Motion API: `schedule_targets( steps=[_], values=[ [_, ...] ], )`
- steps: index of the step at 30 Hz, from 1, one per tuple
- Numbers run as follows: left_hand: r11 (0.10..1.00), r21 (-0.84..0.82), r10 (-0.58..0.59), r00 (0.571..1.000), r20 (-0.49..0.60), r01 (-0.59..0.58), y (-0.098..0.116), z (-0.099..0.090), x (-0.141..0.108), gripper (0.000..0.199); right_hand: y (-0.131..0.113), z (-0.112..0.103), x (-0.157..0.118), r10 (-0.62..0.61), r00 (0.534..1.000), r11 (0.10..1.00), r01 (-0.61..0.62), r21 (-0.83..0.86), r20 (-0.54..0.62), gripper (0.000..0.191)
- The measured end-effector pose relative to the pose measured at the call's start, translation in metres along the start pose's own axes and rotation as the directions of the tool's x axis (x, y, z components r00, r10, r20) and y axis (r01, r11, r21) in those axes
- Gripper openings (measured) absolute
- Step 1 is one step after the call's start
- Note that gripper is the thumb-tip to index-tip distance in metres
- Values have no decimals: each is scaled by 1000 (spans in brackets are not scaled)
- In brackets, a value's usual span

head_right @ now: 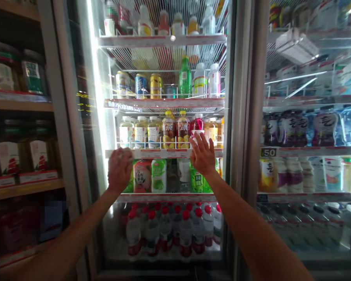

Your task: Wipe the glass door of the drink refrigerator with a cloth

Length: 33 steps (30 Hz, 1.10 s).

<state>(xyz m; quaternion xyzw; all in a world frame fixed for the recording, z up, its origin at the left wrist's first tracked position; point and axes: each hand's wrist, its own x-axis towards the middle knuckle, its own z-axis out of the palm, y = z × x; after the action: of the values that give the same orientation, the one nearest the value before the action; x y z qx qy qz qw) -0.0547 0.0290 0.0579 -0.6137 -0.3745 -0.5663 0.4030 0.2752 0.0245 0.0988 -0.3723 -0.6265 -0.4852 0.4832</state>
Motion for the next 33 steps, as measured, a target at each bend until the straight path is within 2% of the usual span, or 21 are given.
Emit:
schedule_targets(
  steps=[2,4,6,8,9,11,12,13,15,17,19,21,22,24,26,27,28,29,31,32,33],
  values=[
    [970,35,-232,960,-158,240,-20,-6,5,41,-1,0,0,7,1000,1000,-7,-9,-12,49],
    [950,47,-293,933,-210,309,-19,-5,8,41,-2,0,0,8,1000,1000,-8,-16,-24,48],
    [981,47,-178,973,-149,187,4,2,6,39,-2,0,0,5,1000,1000,-5,-16,-23,47],
    [998,24,55,998,-44,-54,39,11,0,38,-2,0,0,2,1000,1000,-2,-18,-25,47],
    [982,2,188,982,27,-188,55,15,-4,38,-1,0,0,-1,1000,1000,0,-21,-27,46],
    [918,-46,397,907,141,-395,74,19,-11,38,0,0,0,-6,999,1000,5,-30,-36,45],
    [895,-60,445,879,170,-442,76,20,-12,38,0,0,0,-9,999,999,8,-34,-38,45],
    [894,-56,447,878,172,-445,72,19,-11,37,0,0,0,-13,999,999,12,-37,-36,45],
    [949,-14,316,944,95,-316,52,14,-2,37,0,0,0,-16,999,999,15,-39,-28,46],
    [998,10,59,997,-43,-58,27,9,15,38,0,0,0,-10,1000,999,10,-37,-22,46],
    [988,-3,-155,976,-154,156,13,8,34,39,-1,1,0,3,1000,1000,-3,-29,-15,46],
    [982,-19,-188,968,-168,188,21,12,49,38,-2,0,0,13,1000,1000,-14,-22,-11,47],
    [993,-22,-119,984,-132,117,32,16,53,38,-2,0,0,17,1000,1000,-17,-19,-6,47],
    [987,-46,151,989,-4,-151,59,24,58,37,-2,0,0,19,1000,1000,-19,-19,1,47],
    [900,-99,435,892,125,-425,81,31,62,38,-2,-1,0,17,1000,1000,-17,-20,2,47],
    [861,-116,509,845,166,-496,86,32,65,38,-1,-1,0,14,1000,1000,-14,-20,2,47],
    [852,-116,524,831,186,-511,85,32,69,37,-1,-1,0,11,1000,1000,-11,-22,2,47],
    [878,-99,479,858,182,-469,78,30,75,37,-1,-1,0,10,1000,1000,-10,-25,1,47],
    [973,-29,231,969,93,-229,55,23,89,36,-1,0,0,10,1000,999,-10,-31,5,47],
    [998,-5,63,998,15,-63,41,19,97,37,-1,1,0,10,1000,999,-10,-33,2,47],
    [995,6,-94,993,-65,95,29,16,104,37,-1,1,0,11,1000,999,-11,-31,-6,47]
  ],
)
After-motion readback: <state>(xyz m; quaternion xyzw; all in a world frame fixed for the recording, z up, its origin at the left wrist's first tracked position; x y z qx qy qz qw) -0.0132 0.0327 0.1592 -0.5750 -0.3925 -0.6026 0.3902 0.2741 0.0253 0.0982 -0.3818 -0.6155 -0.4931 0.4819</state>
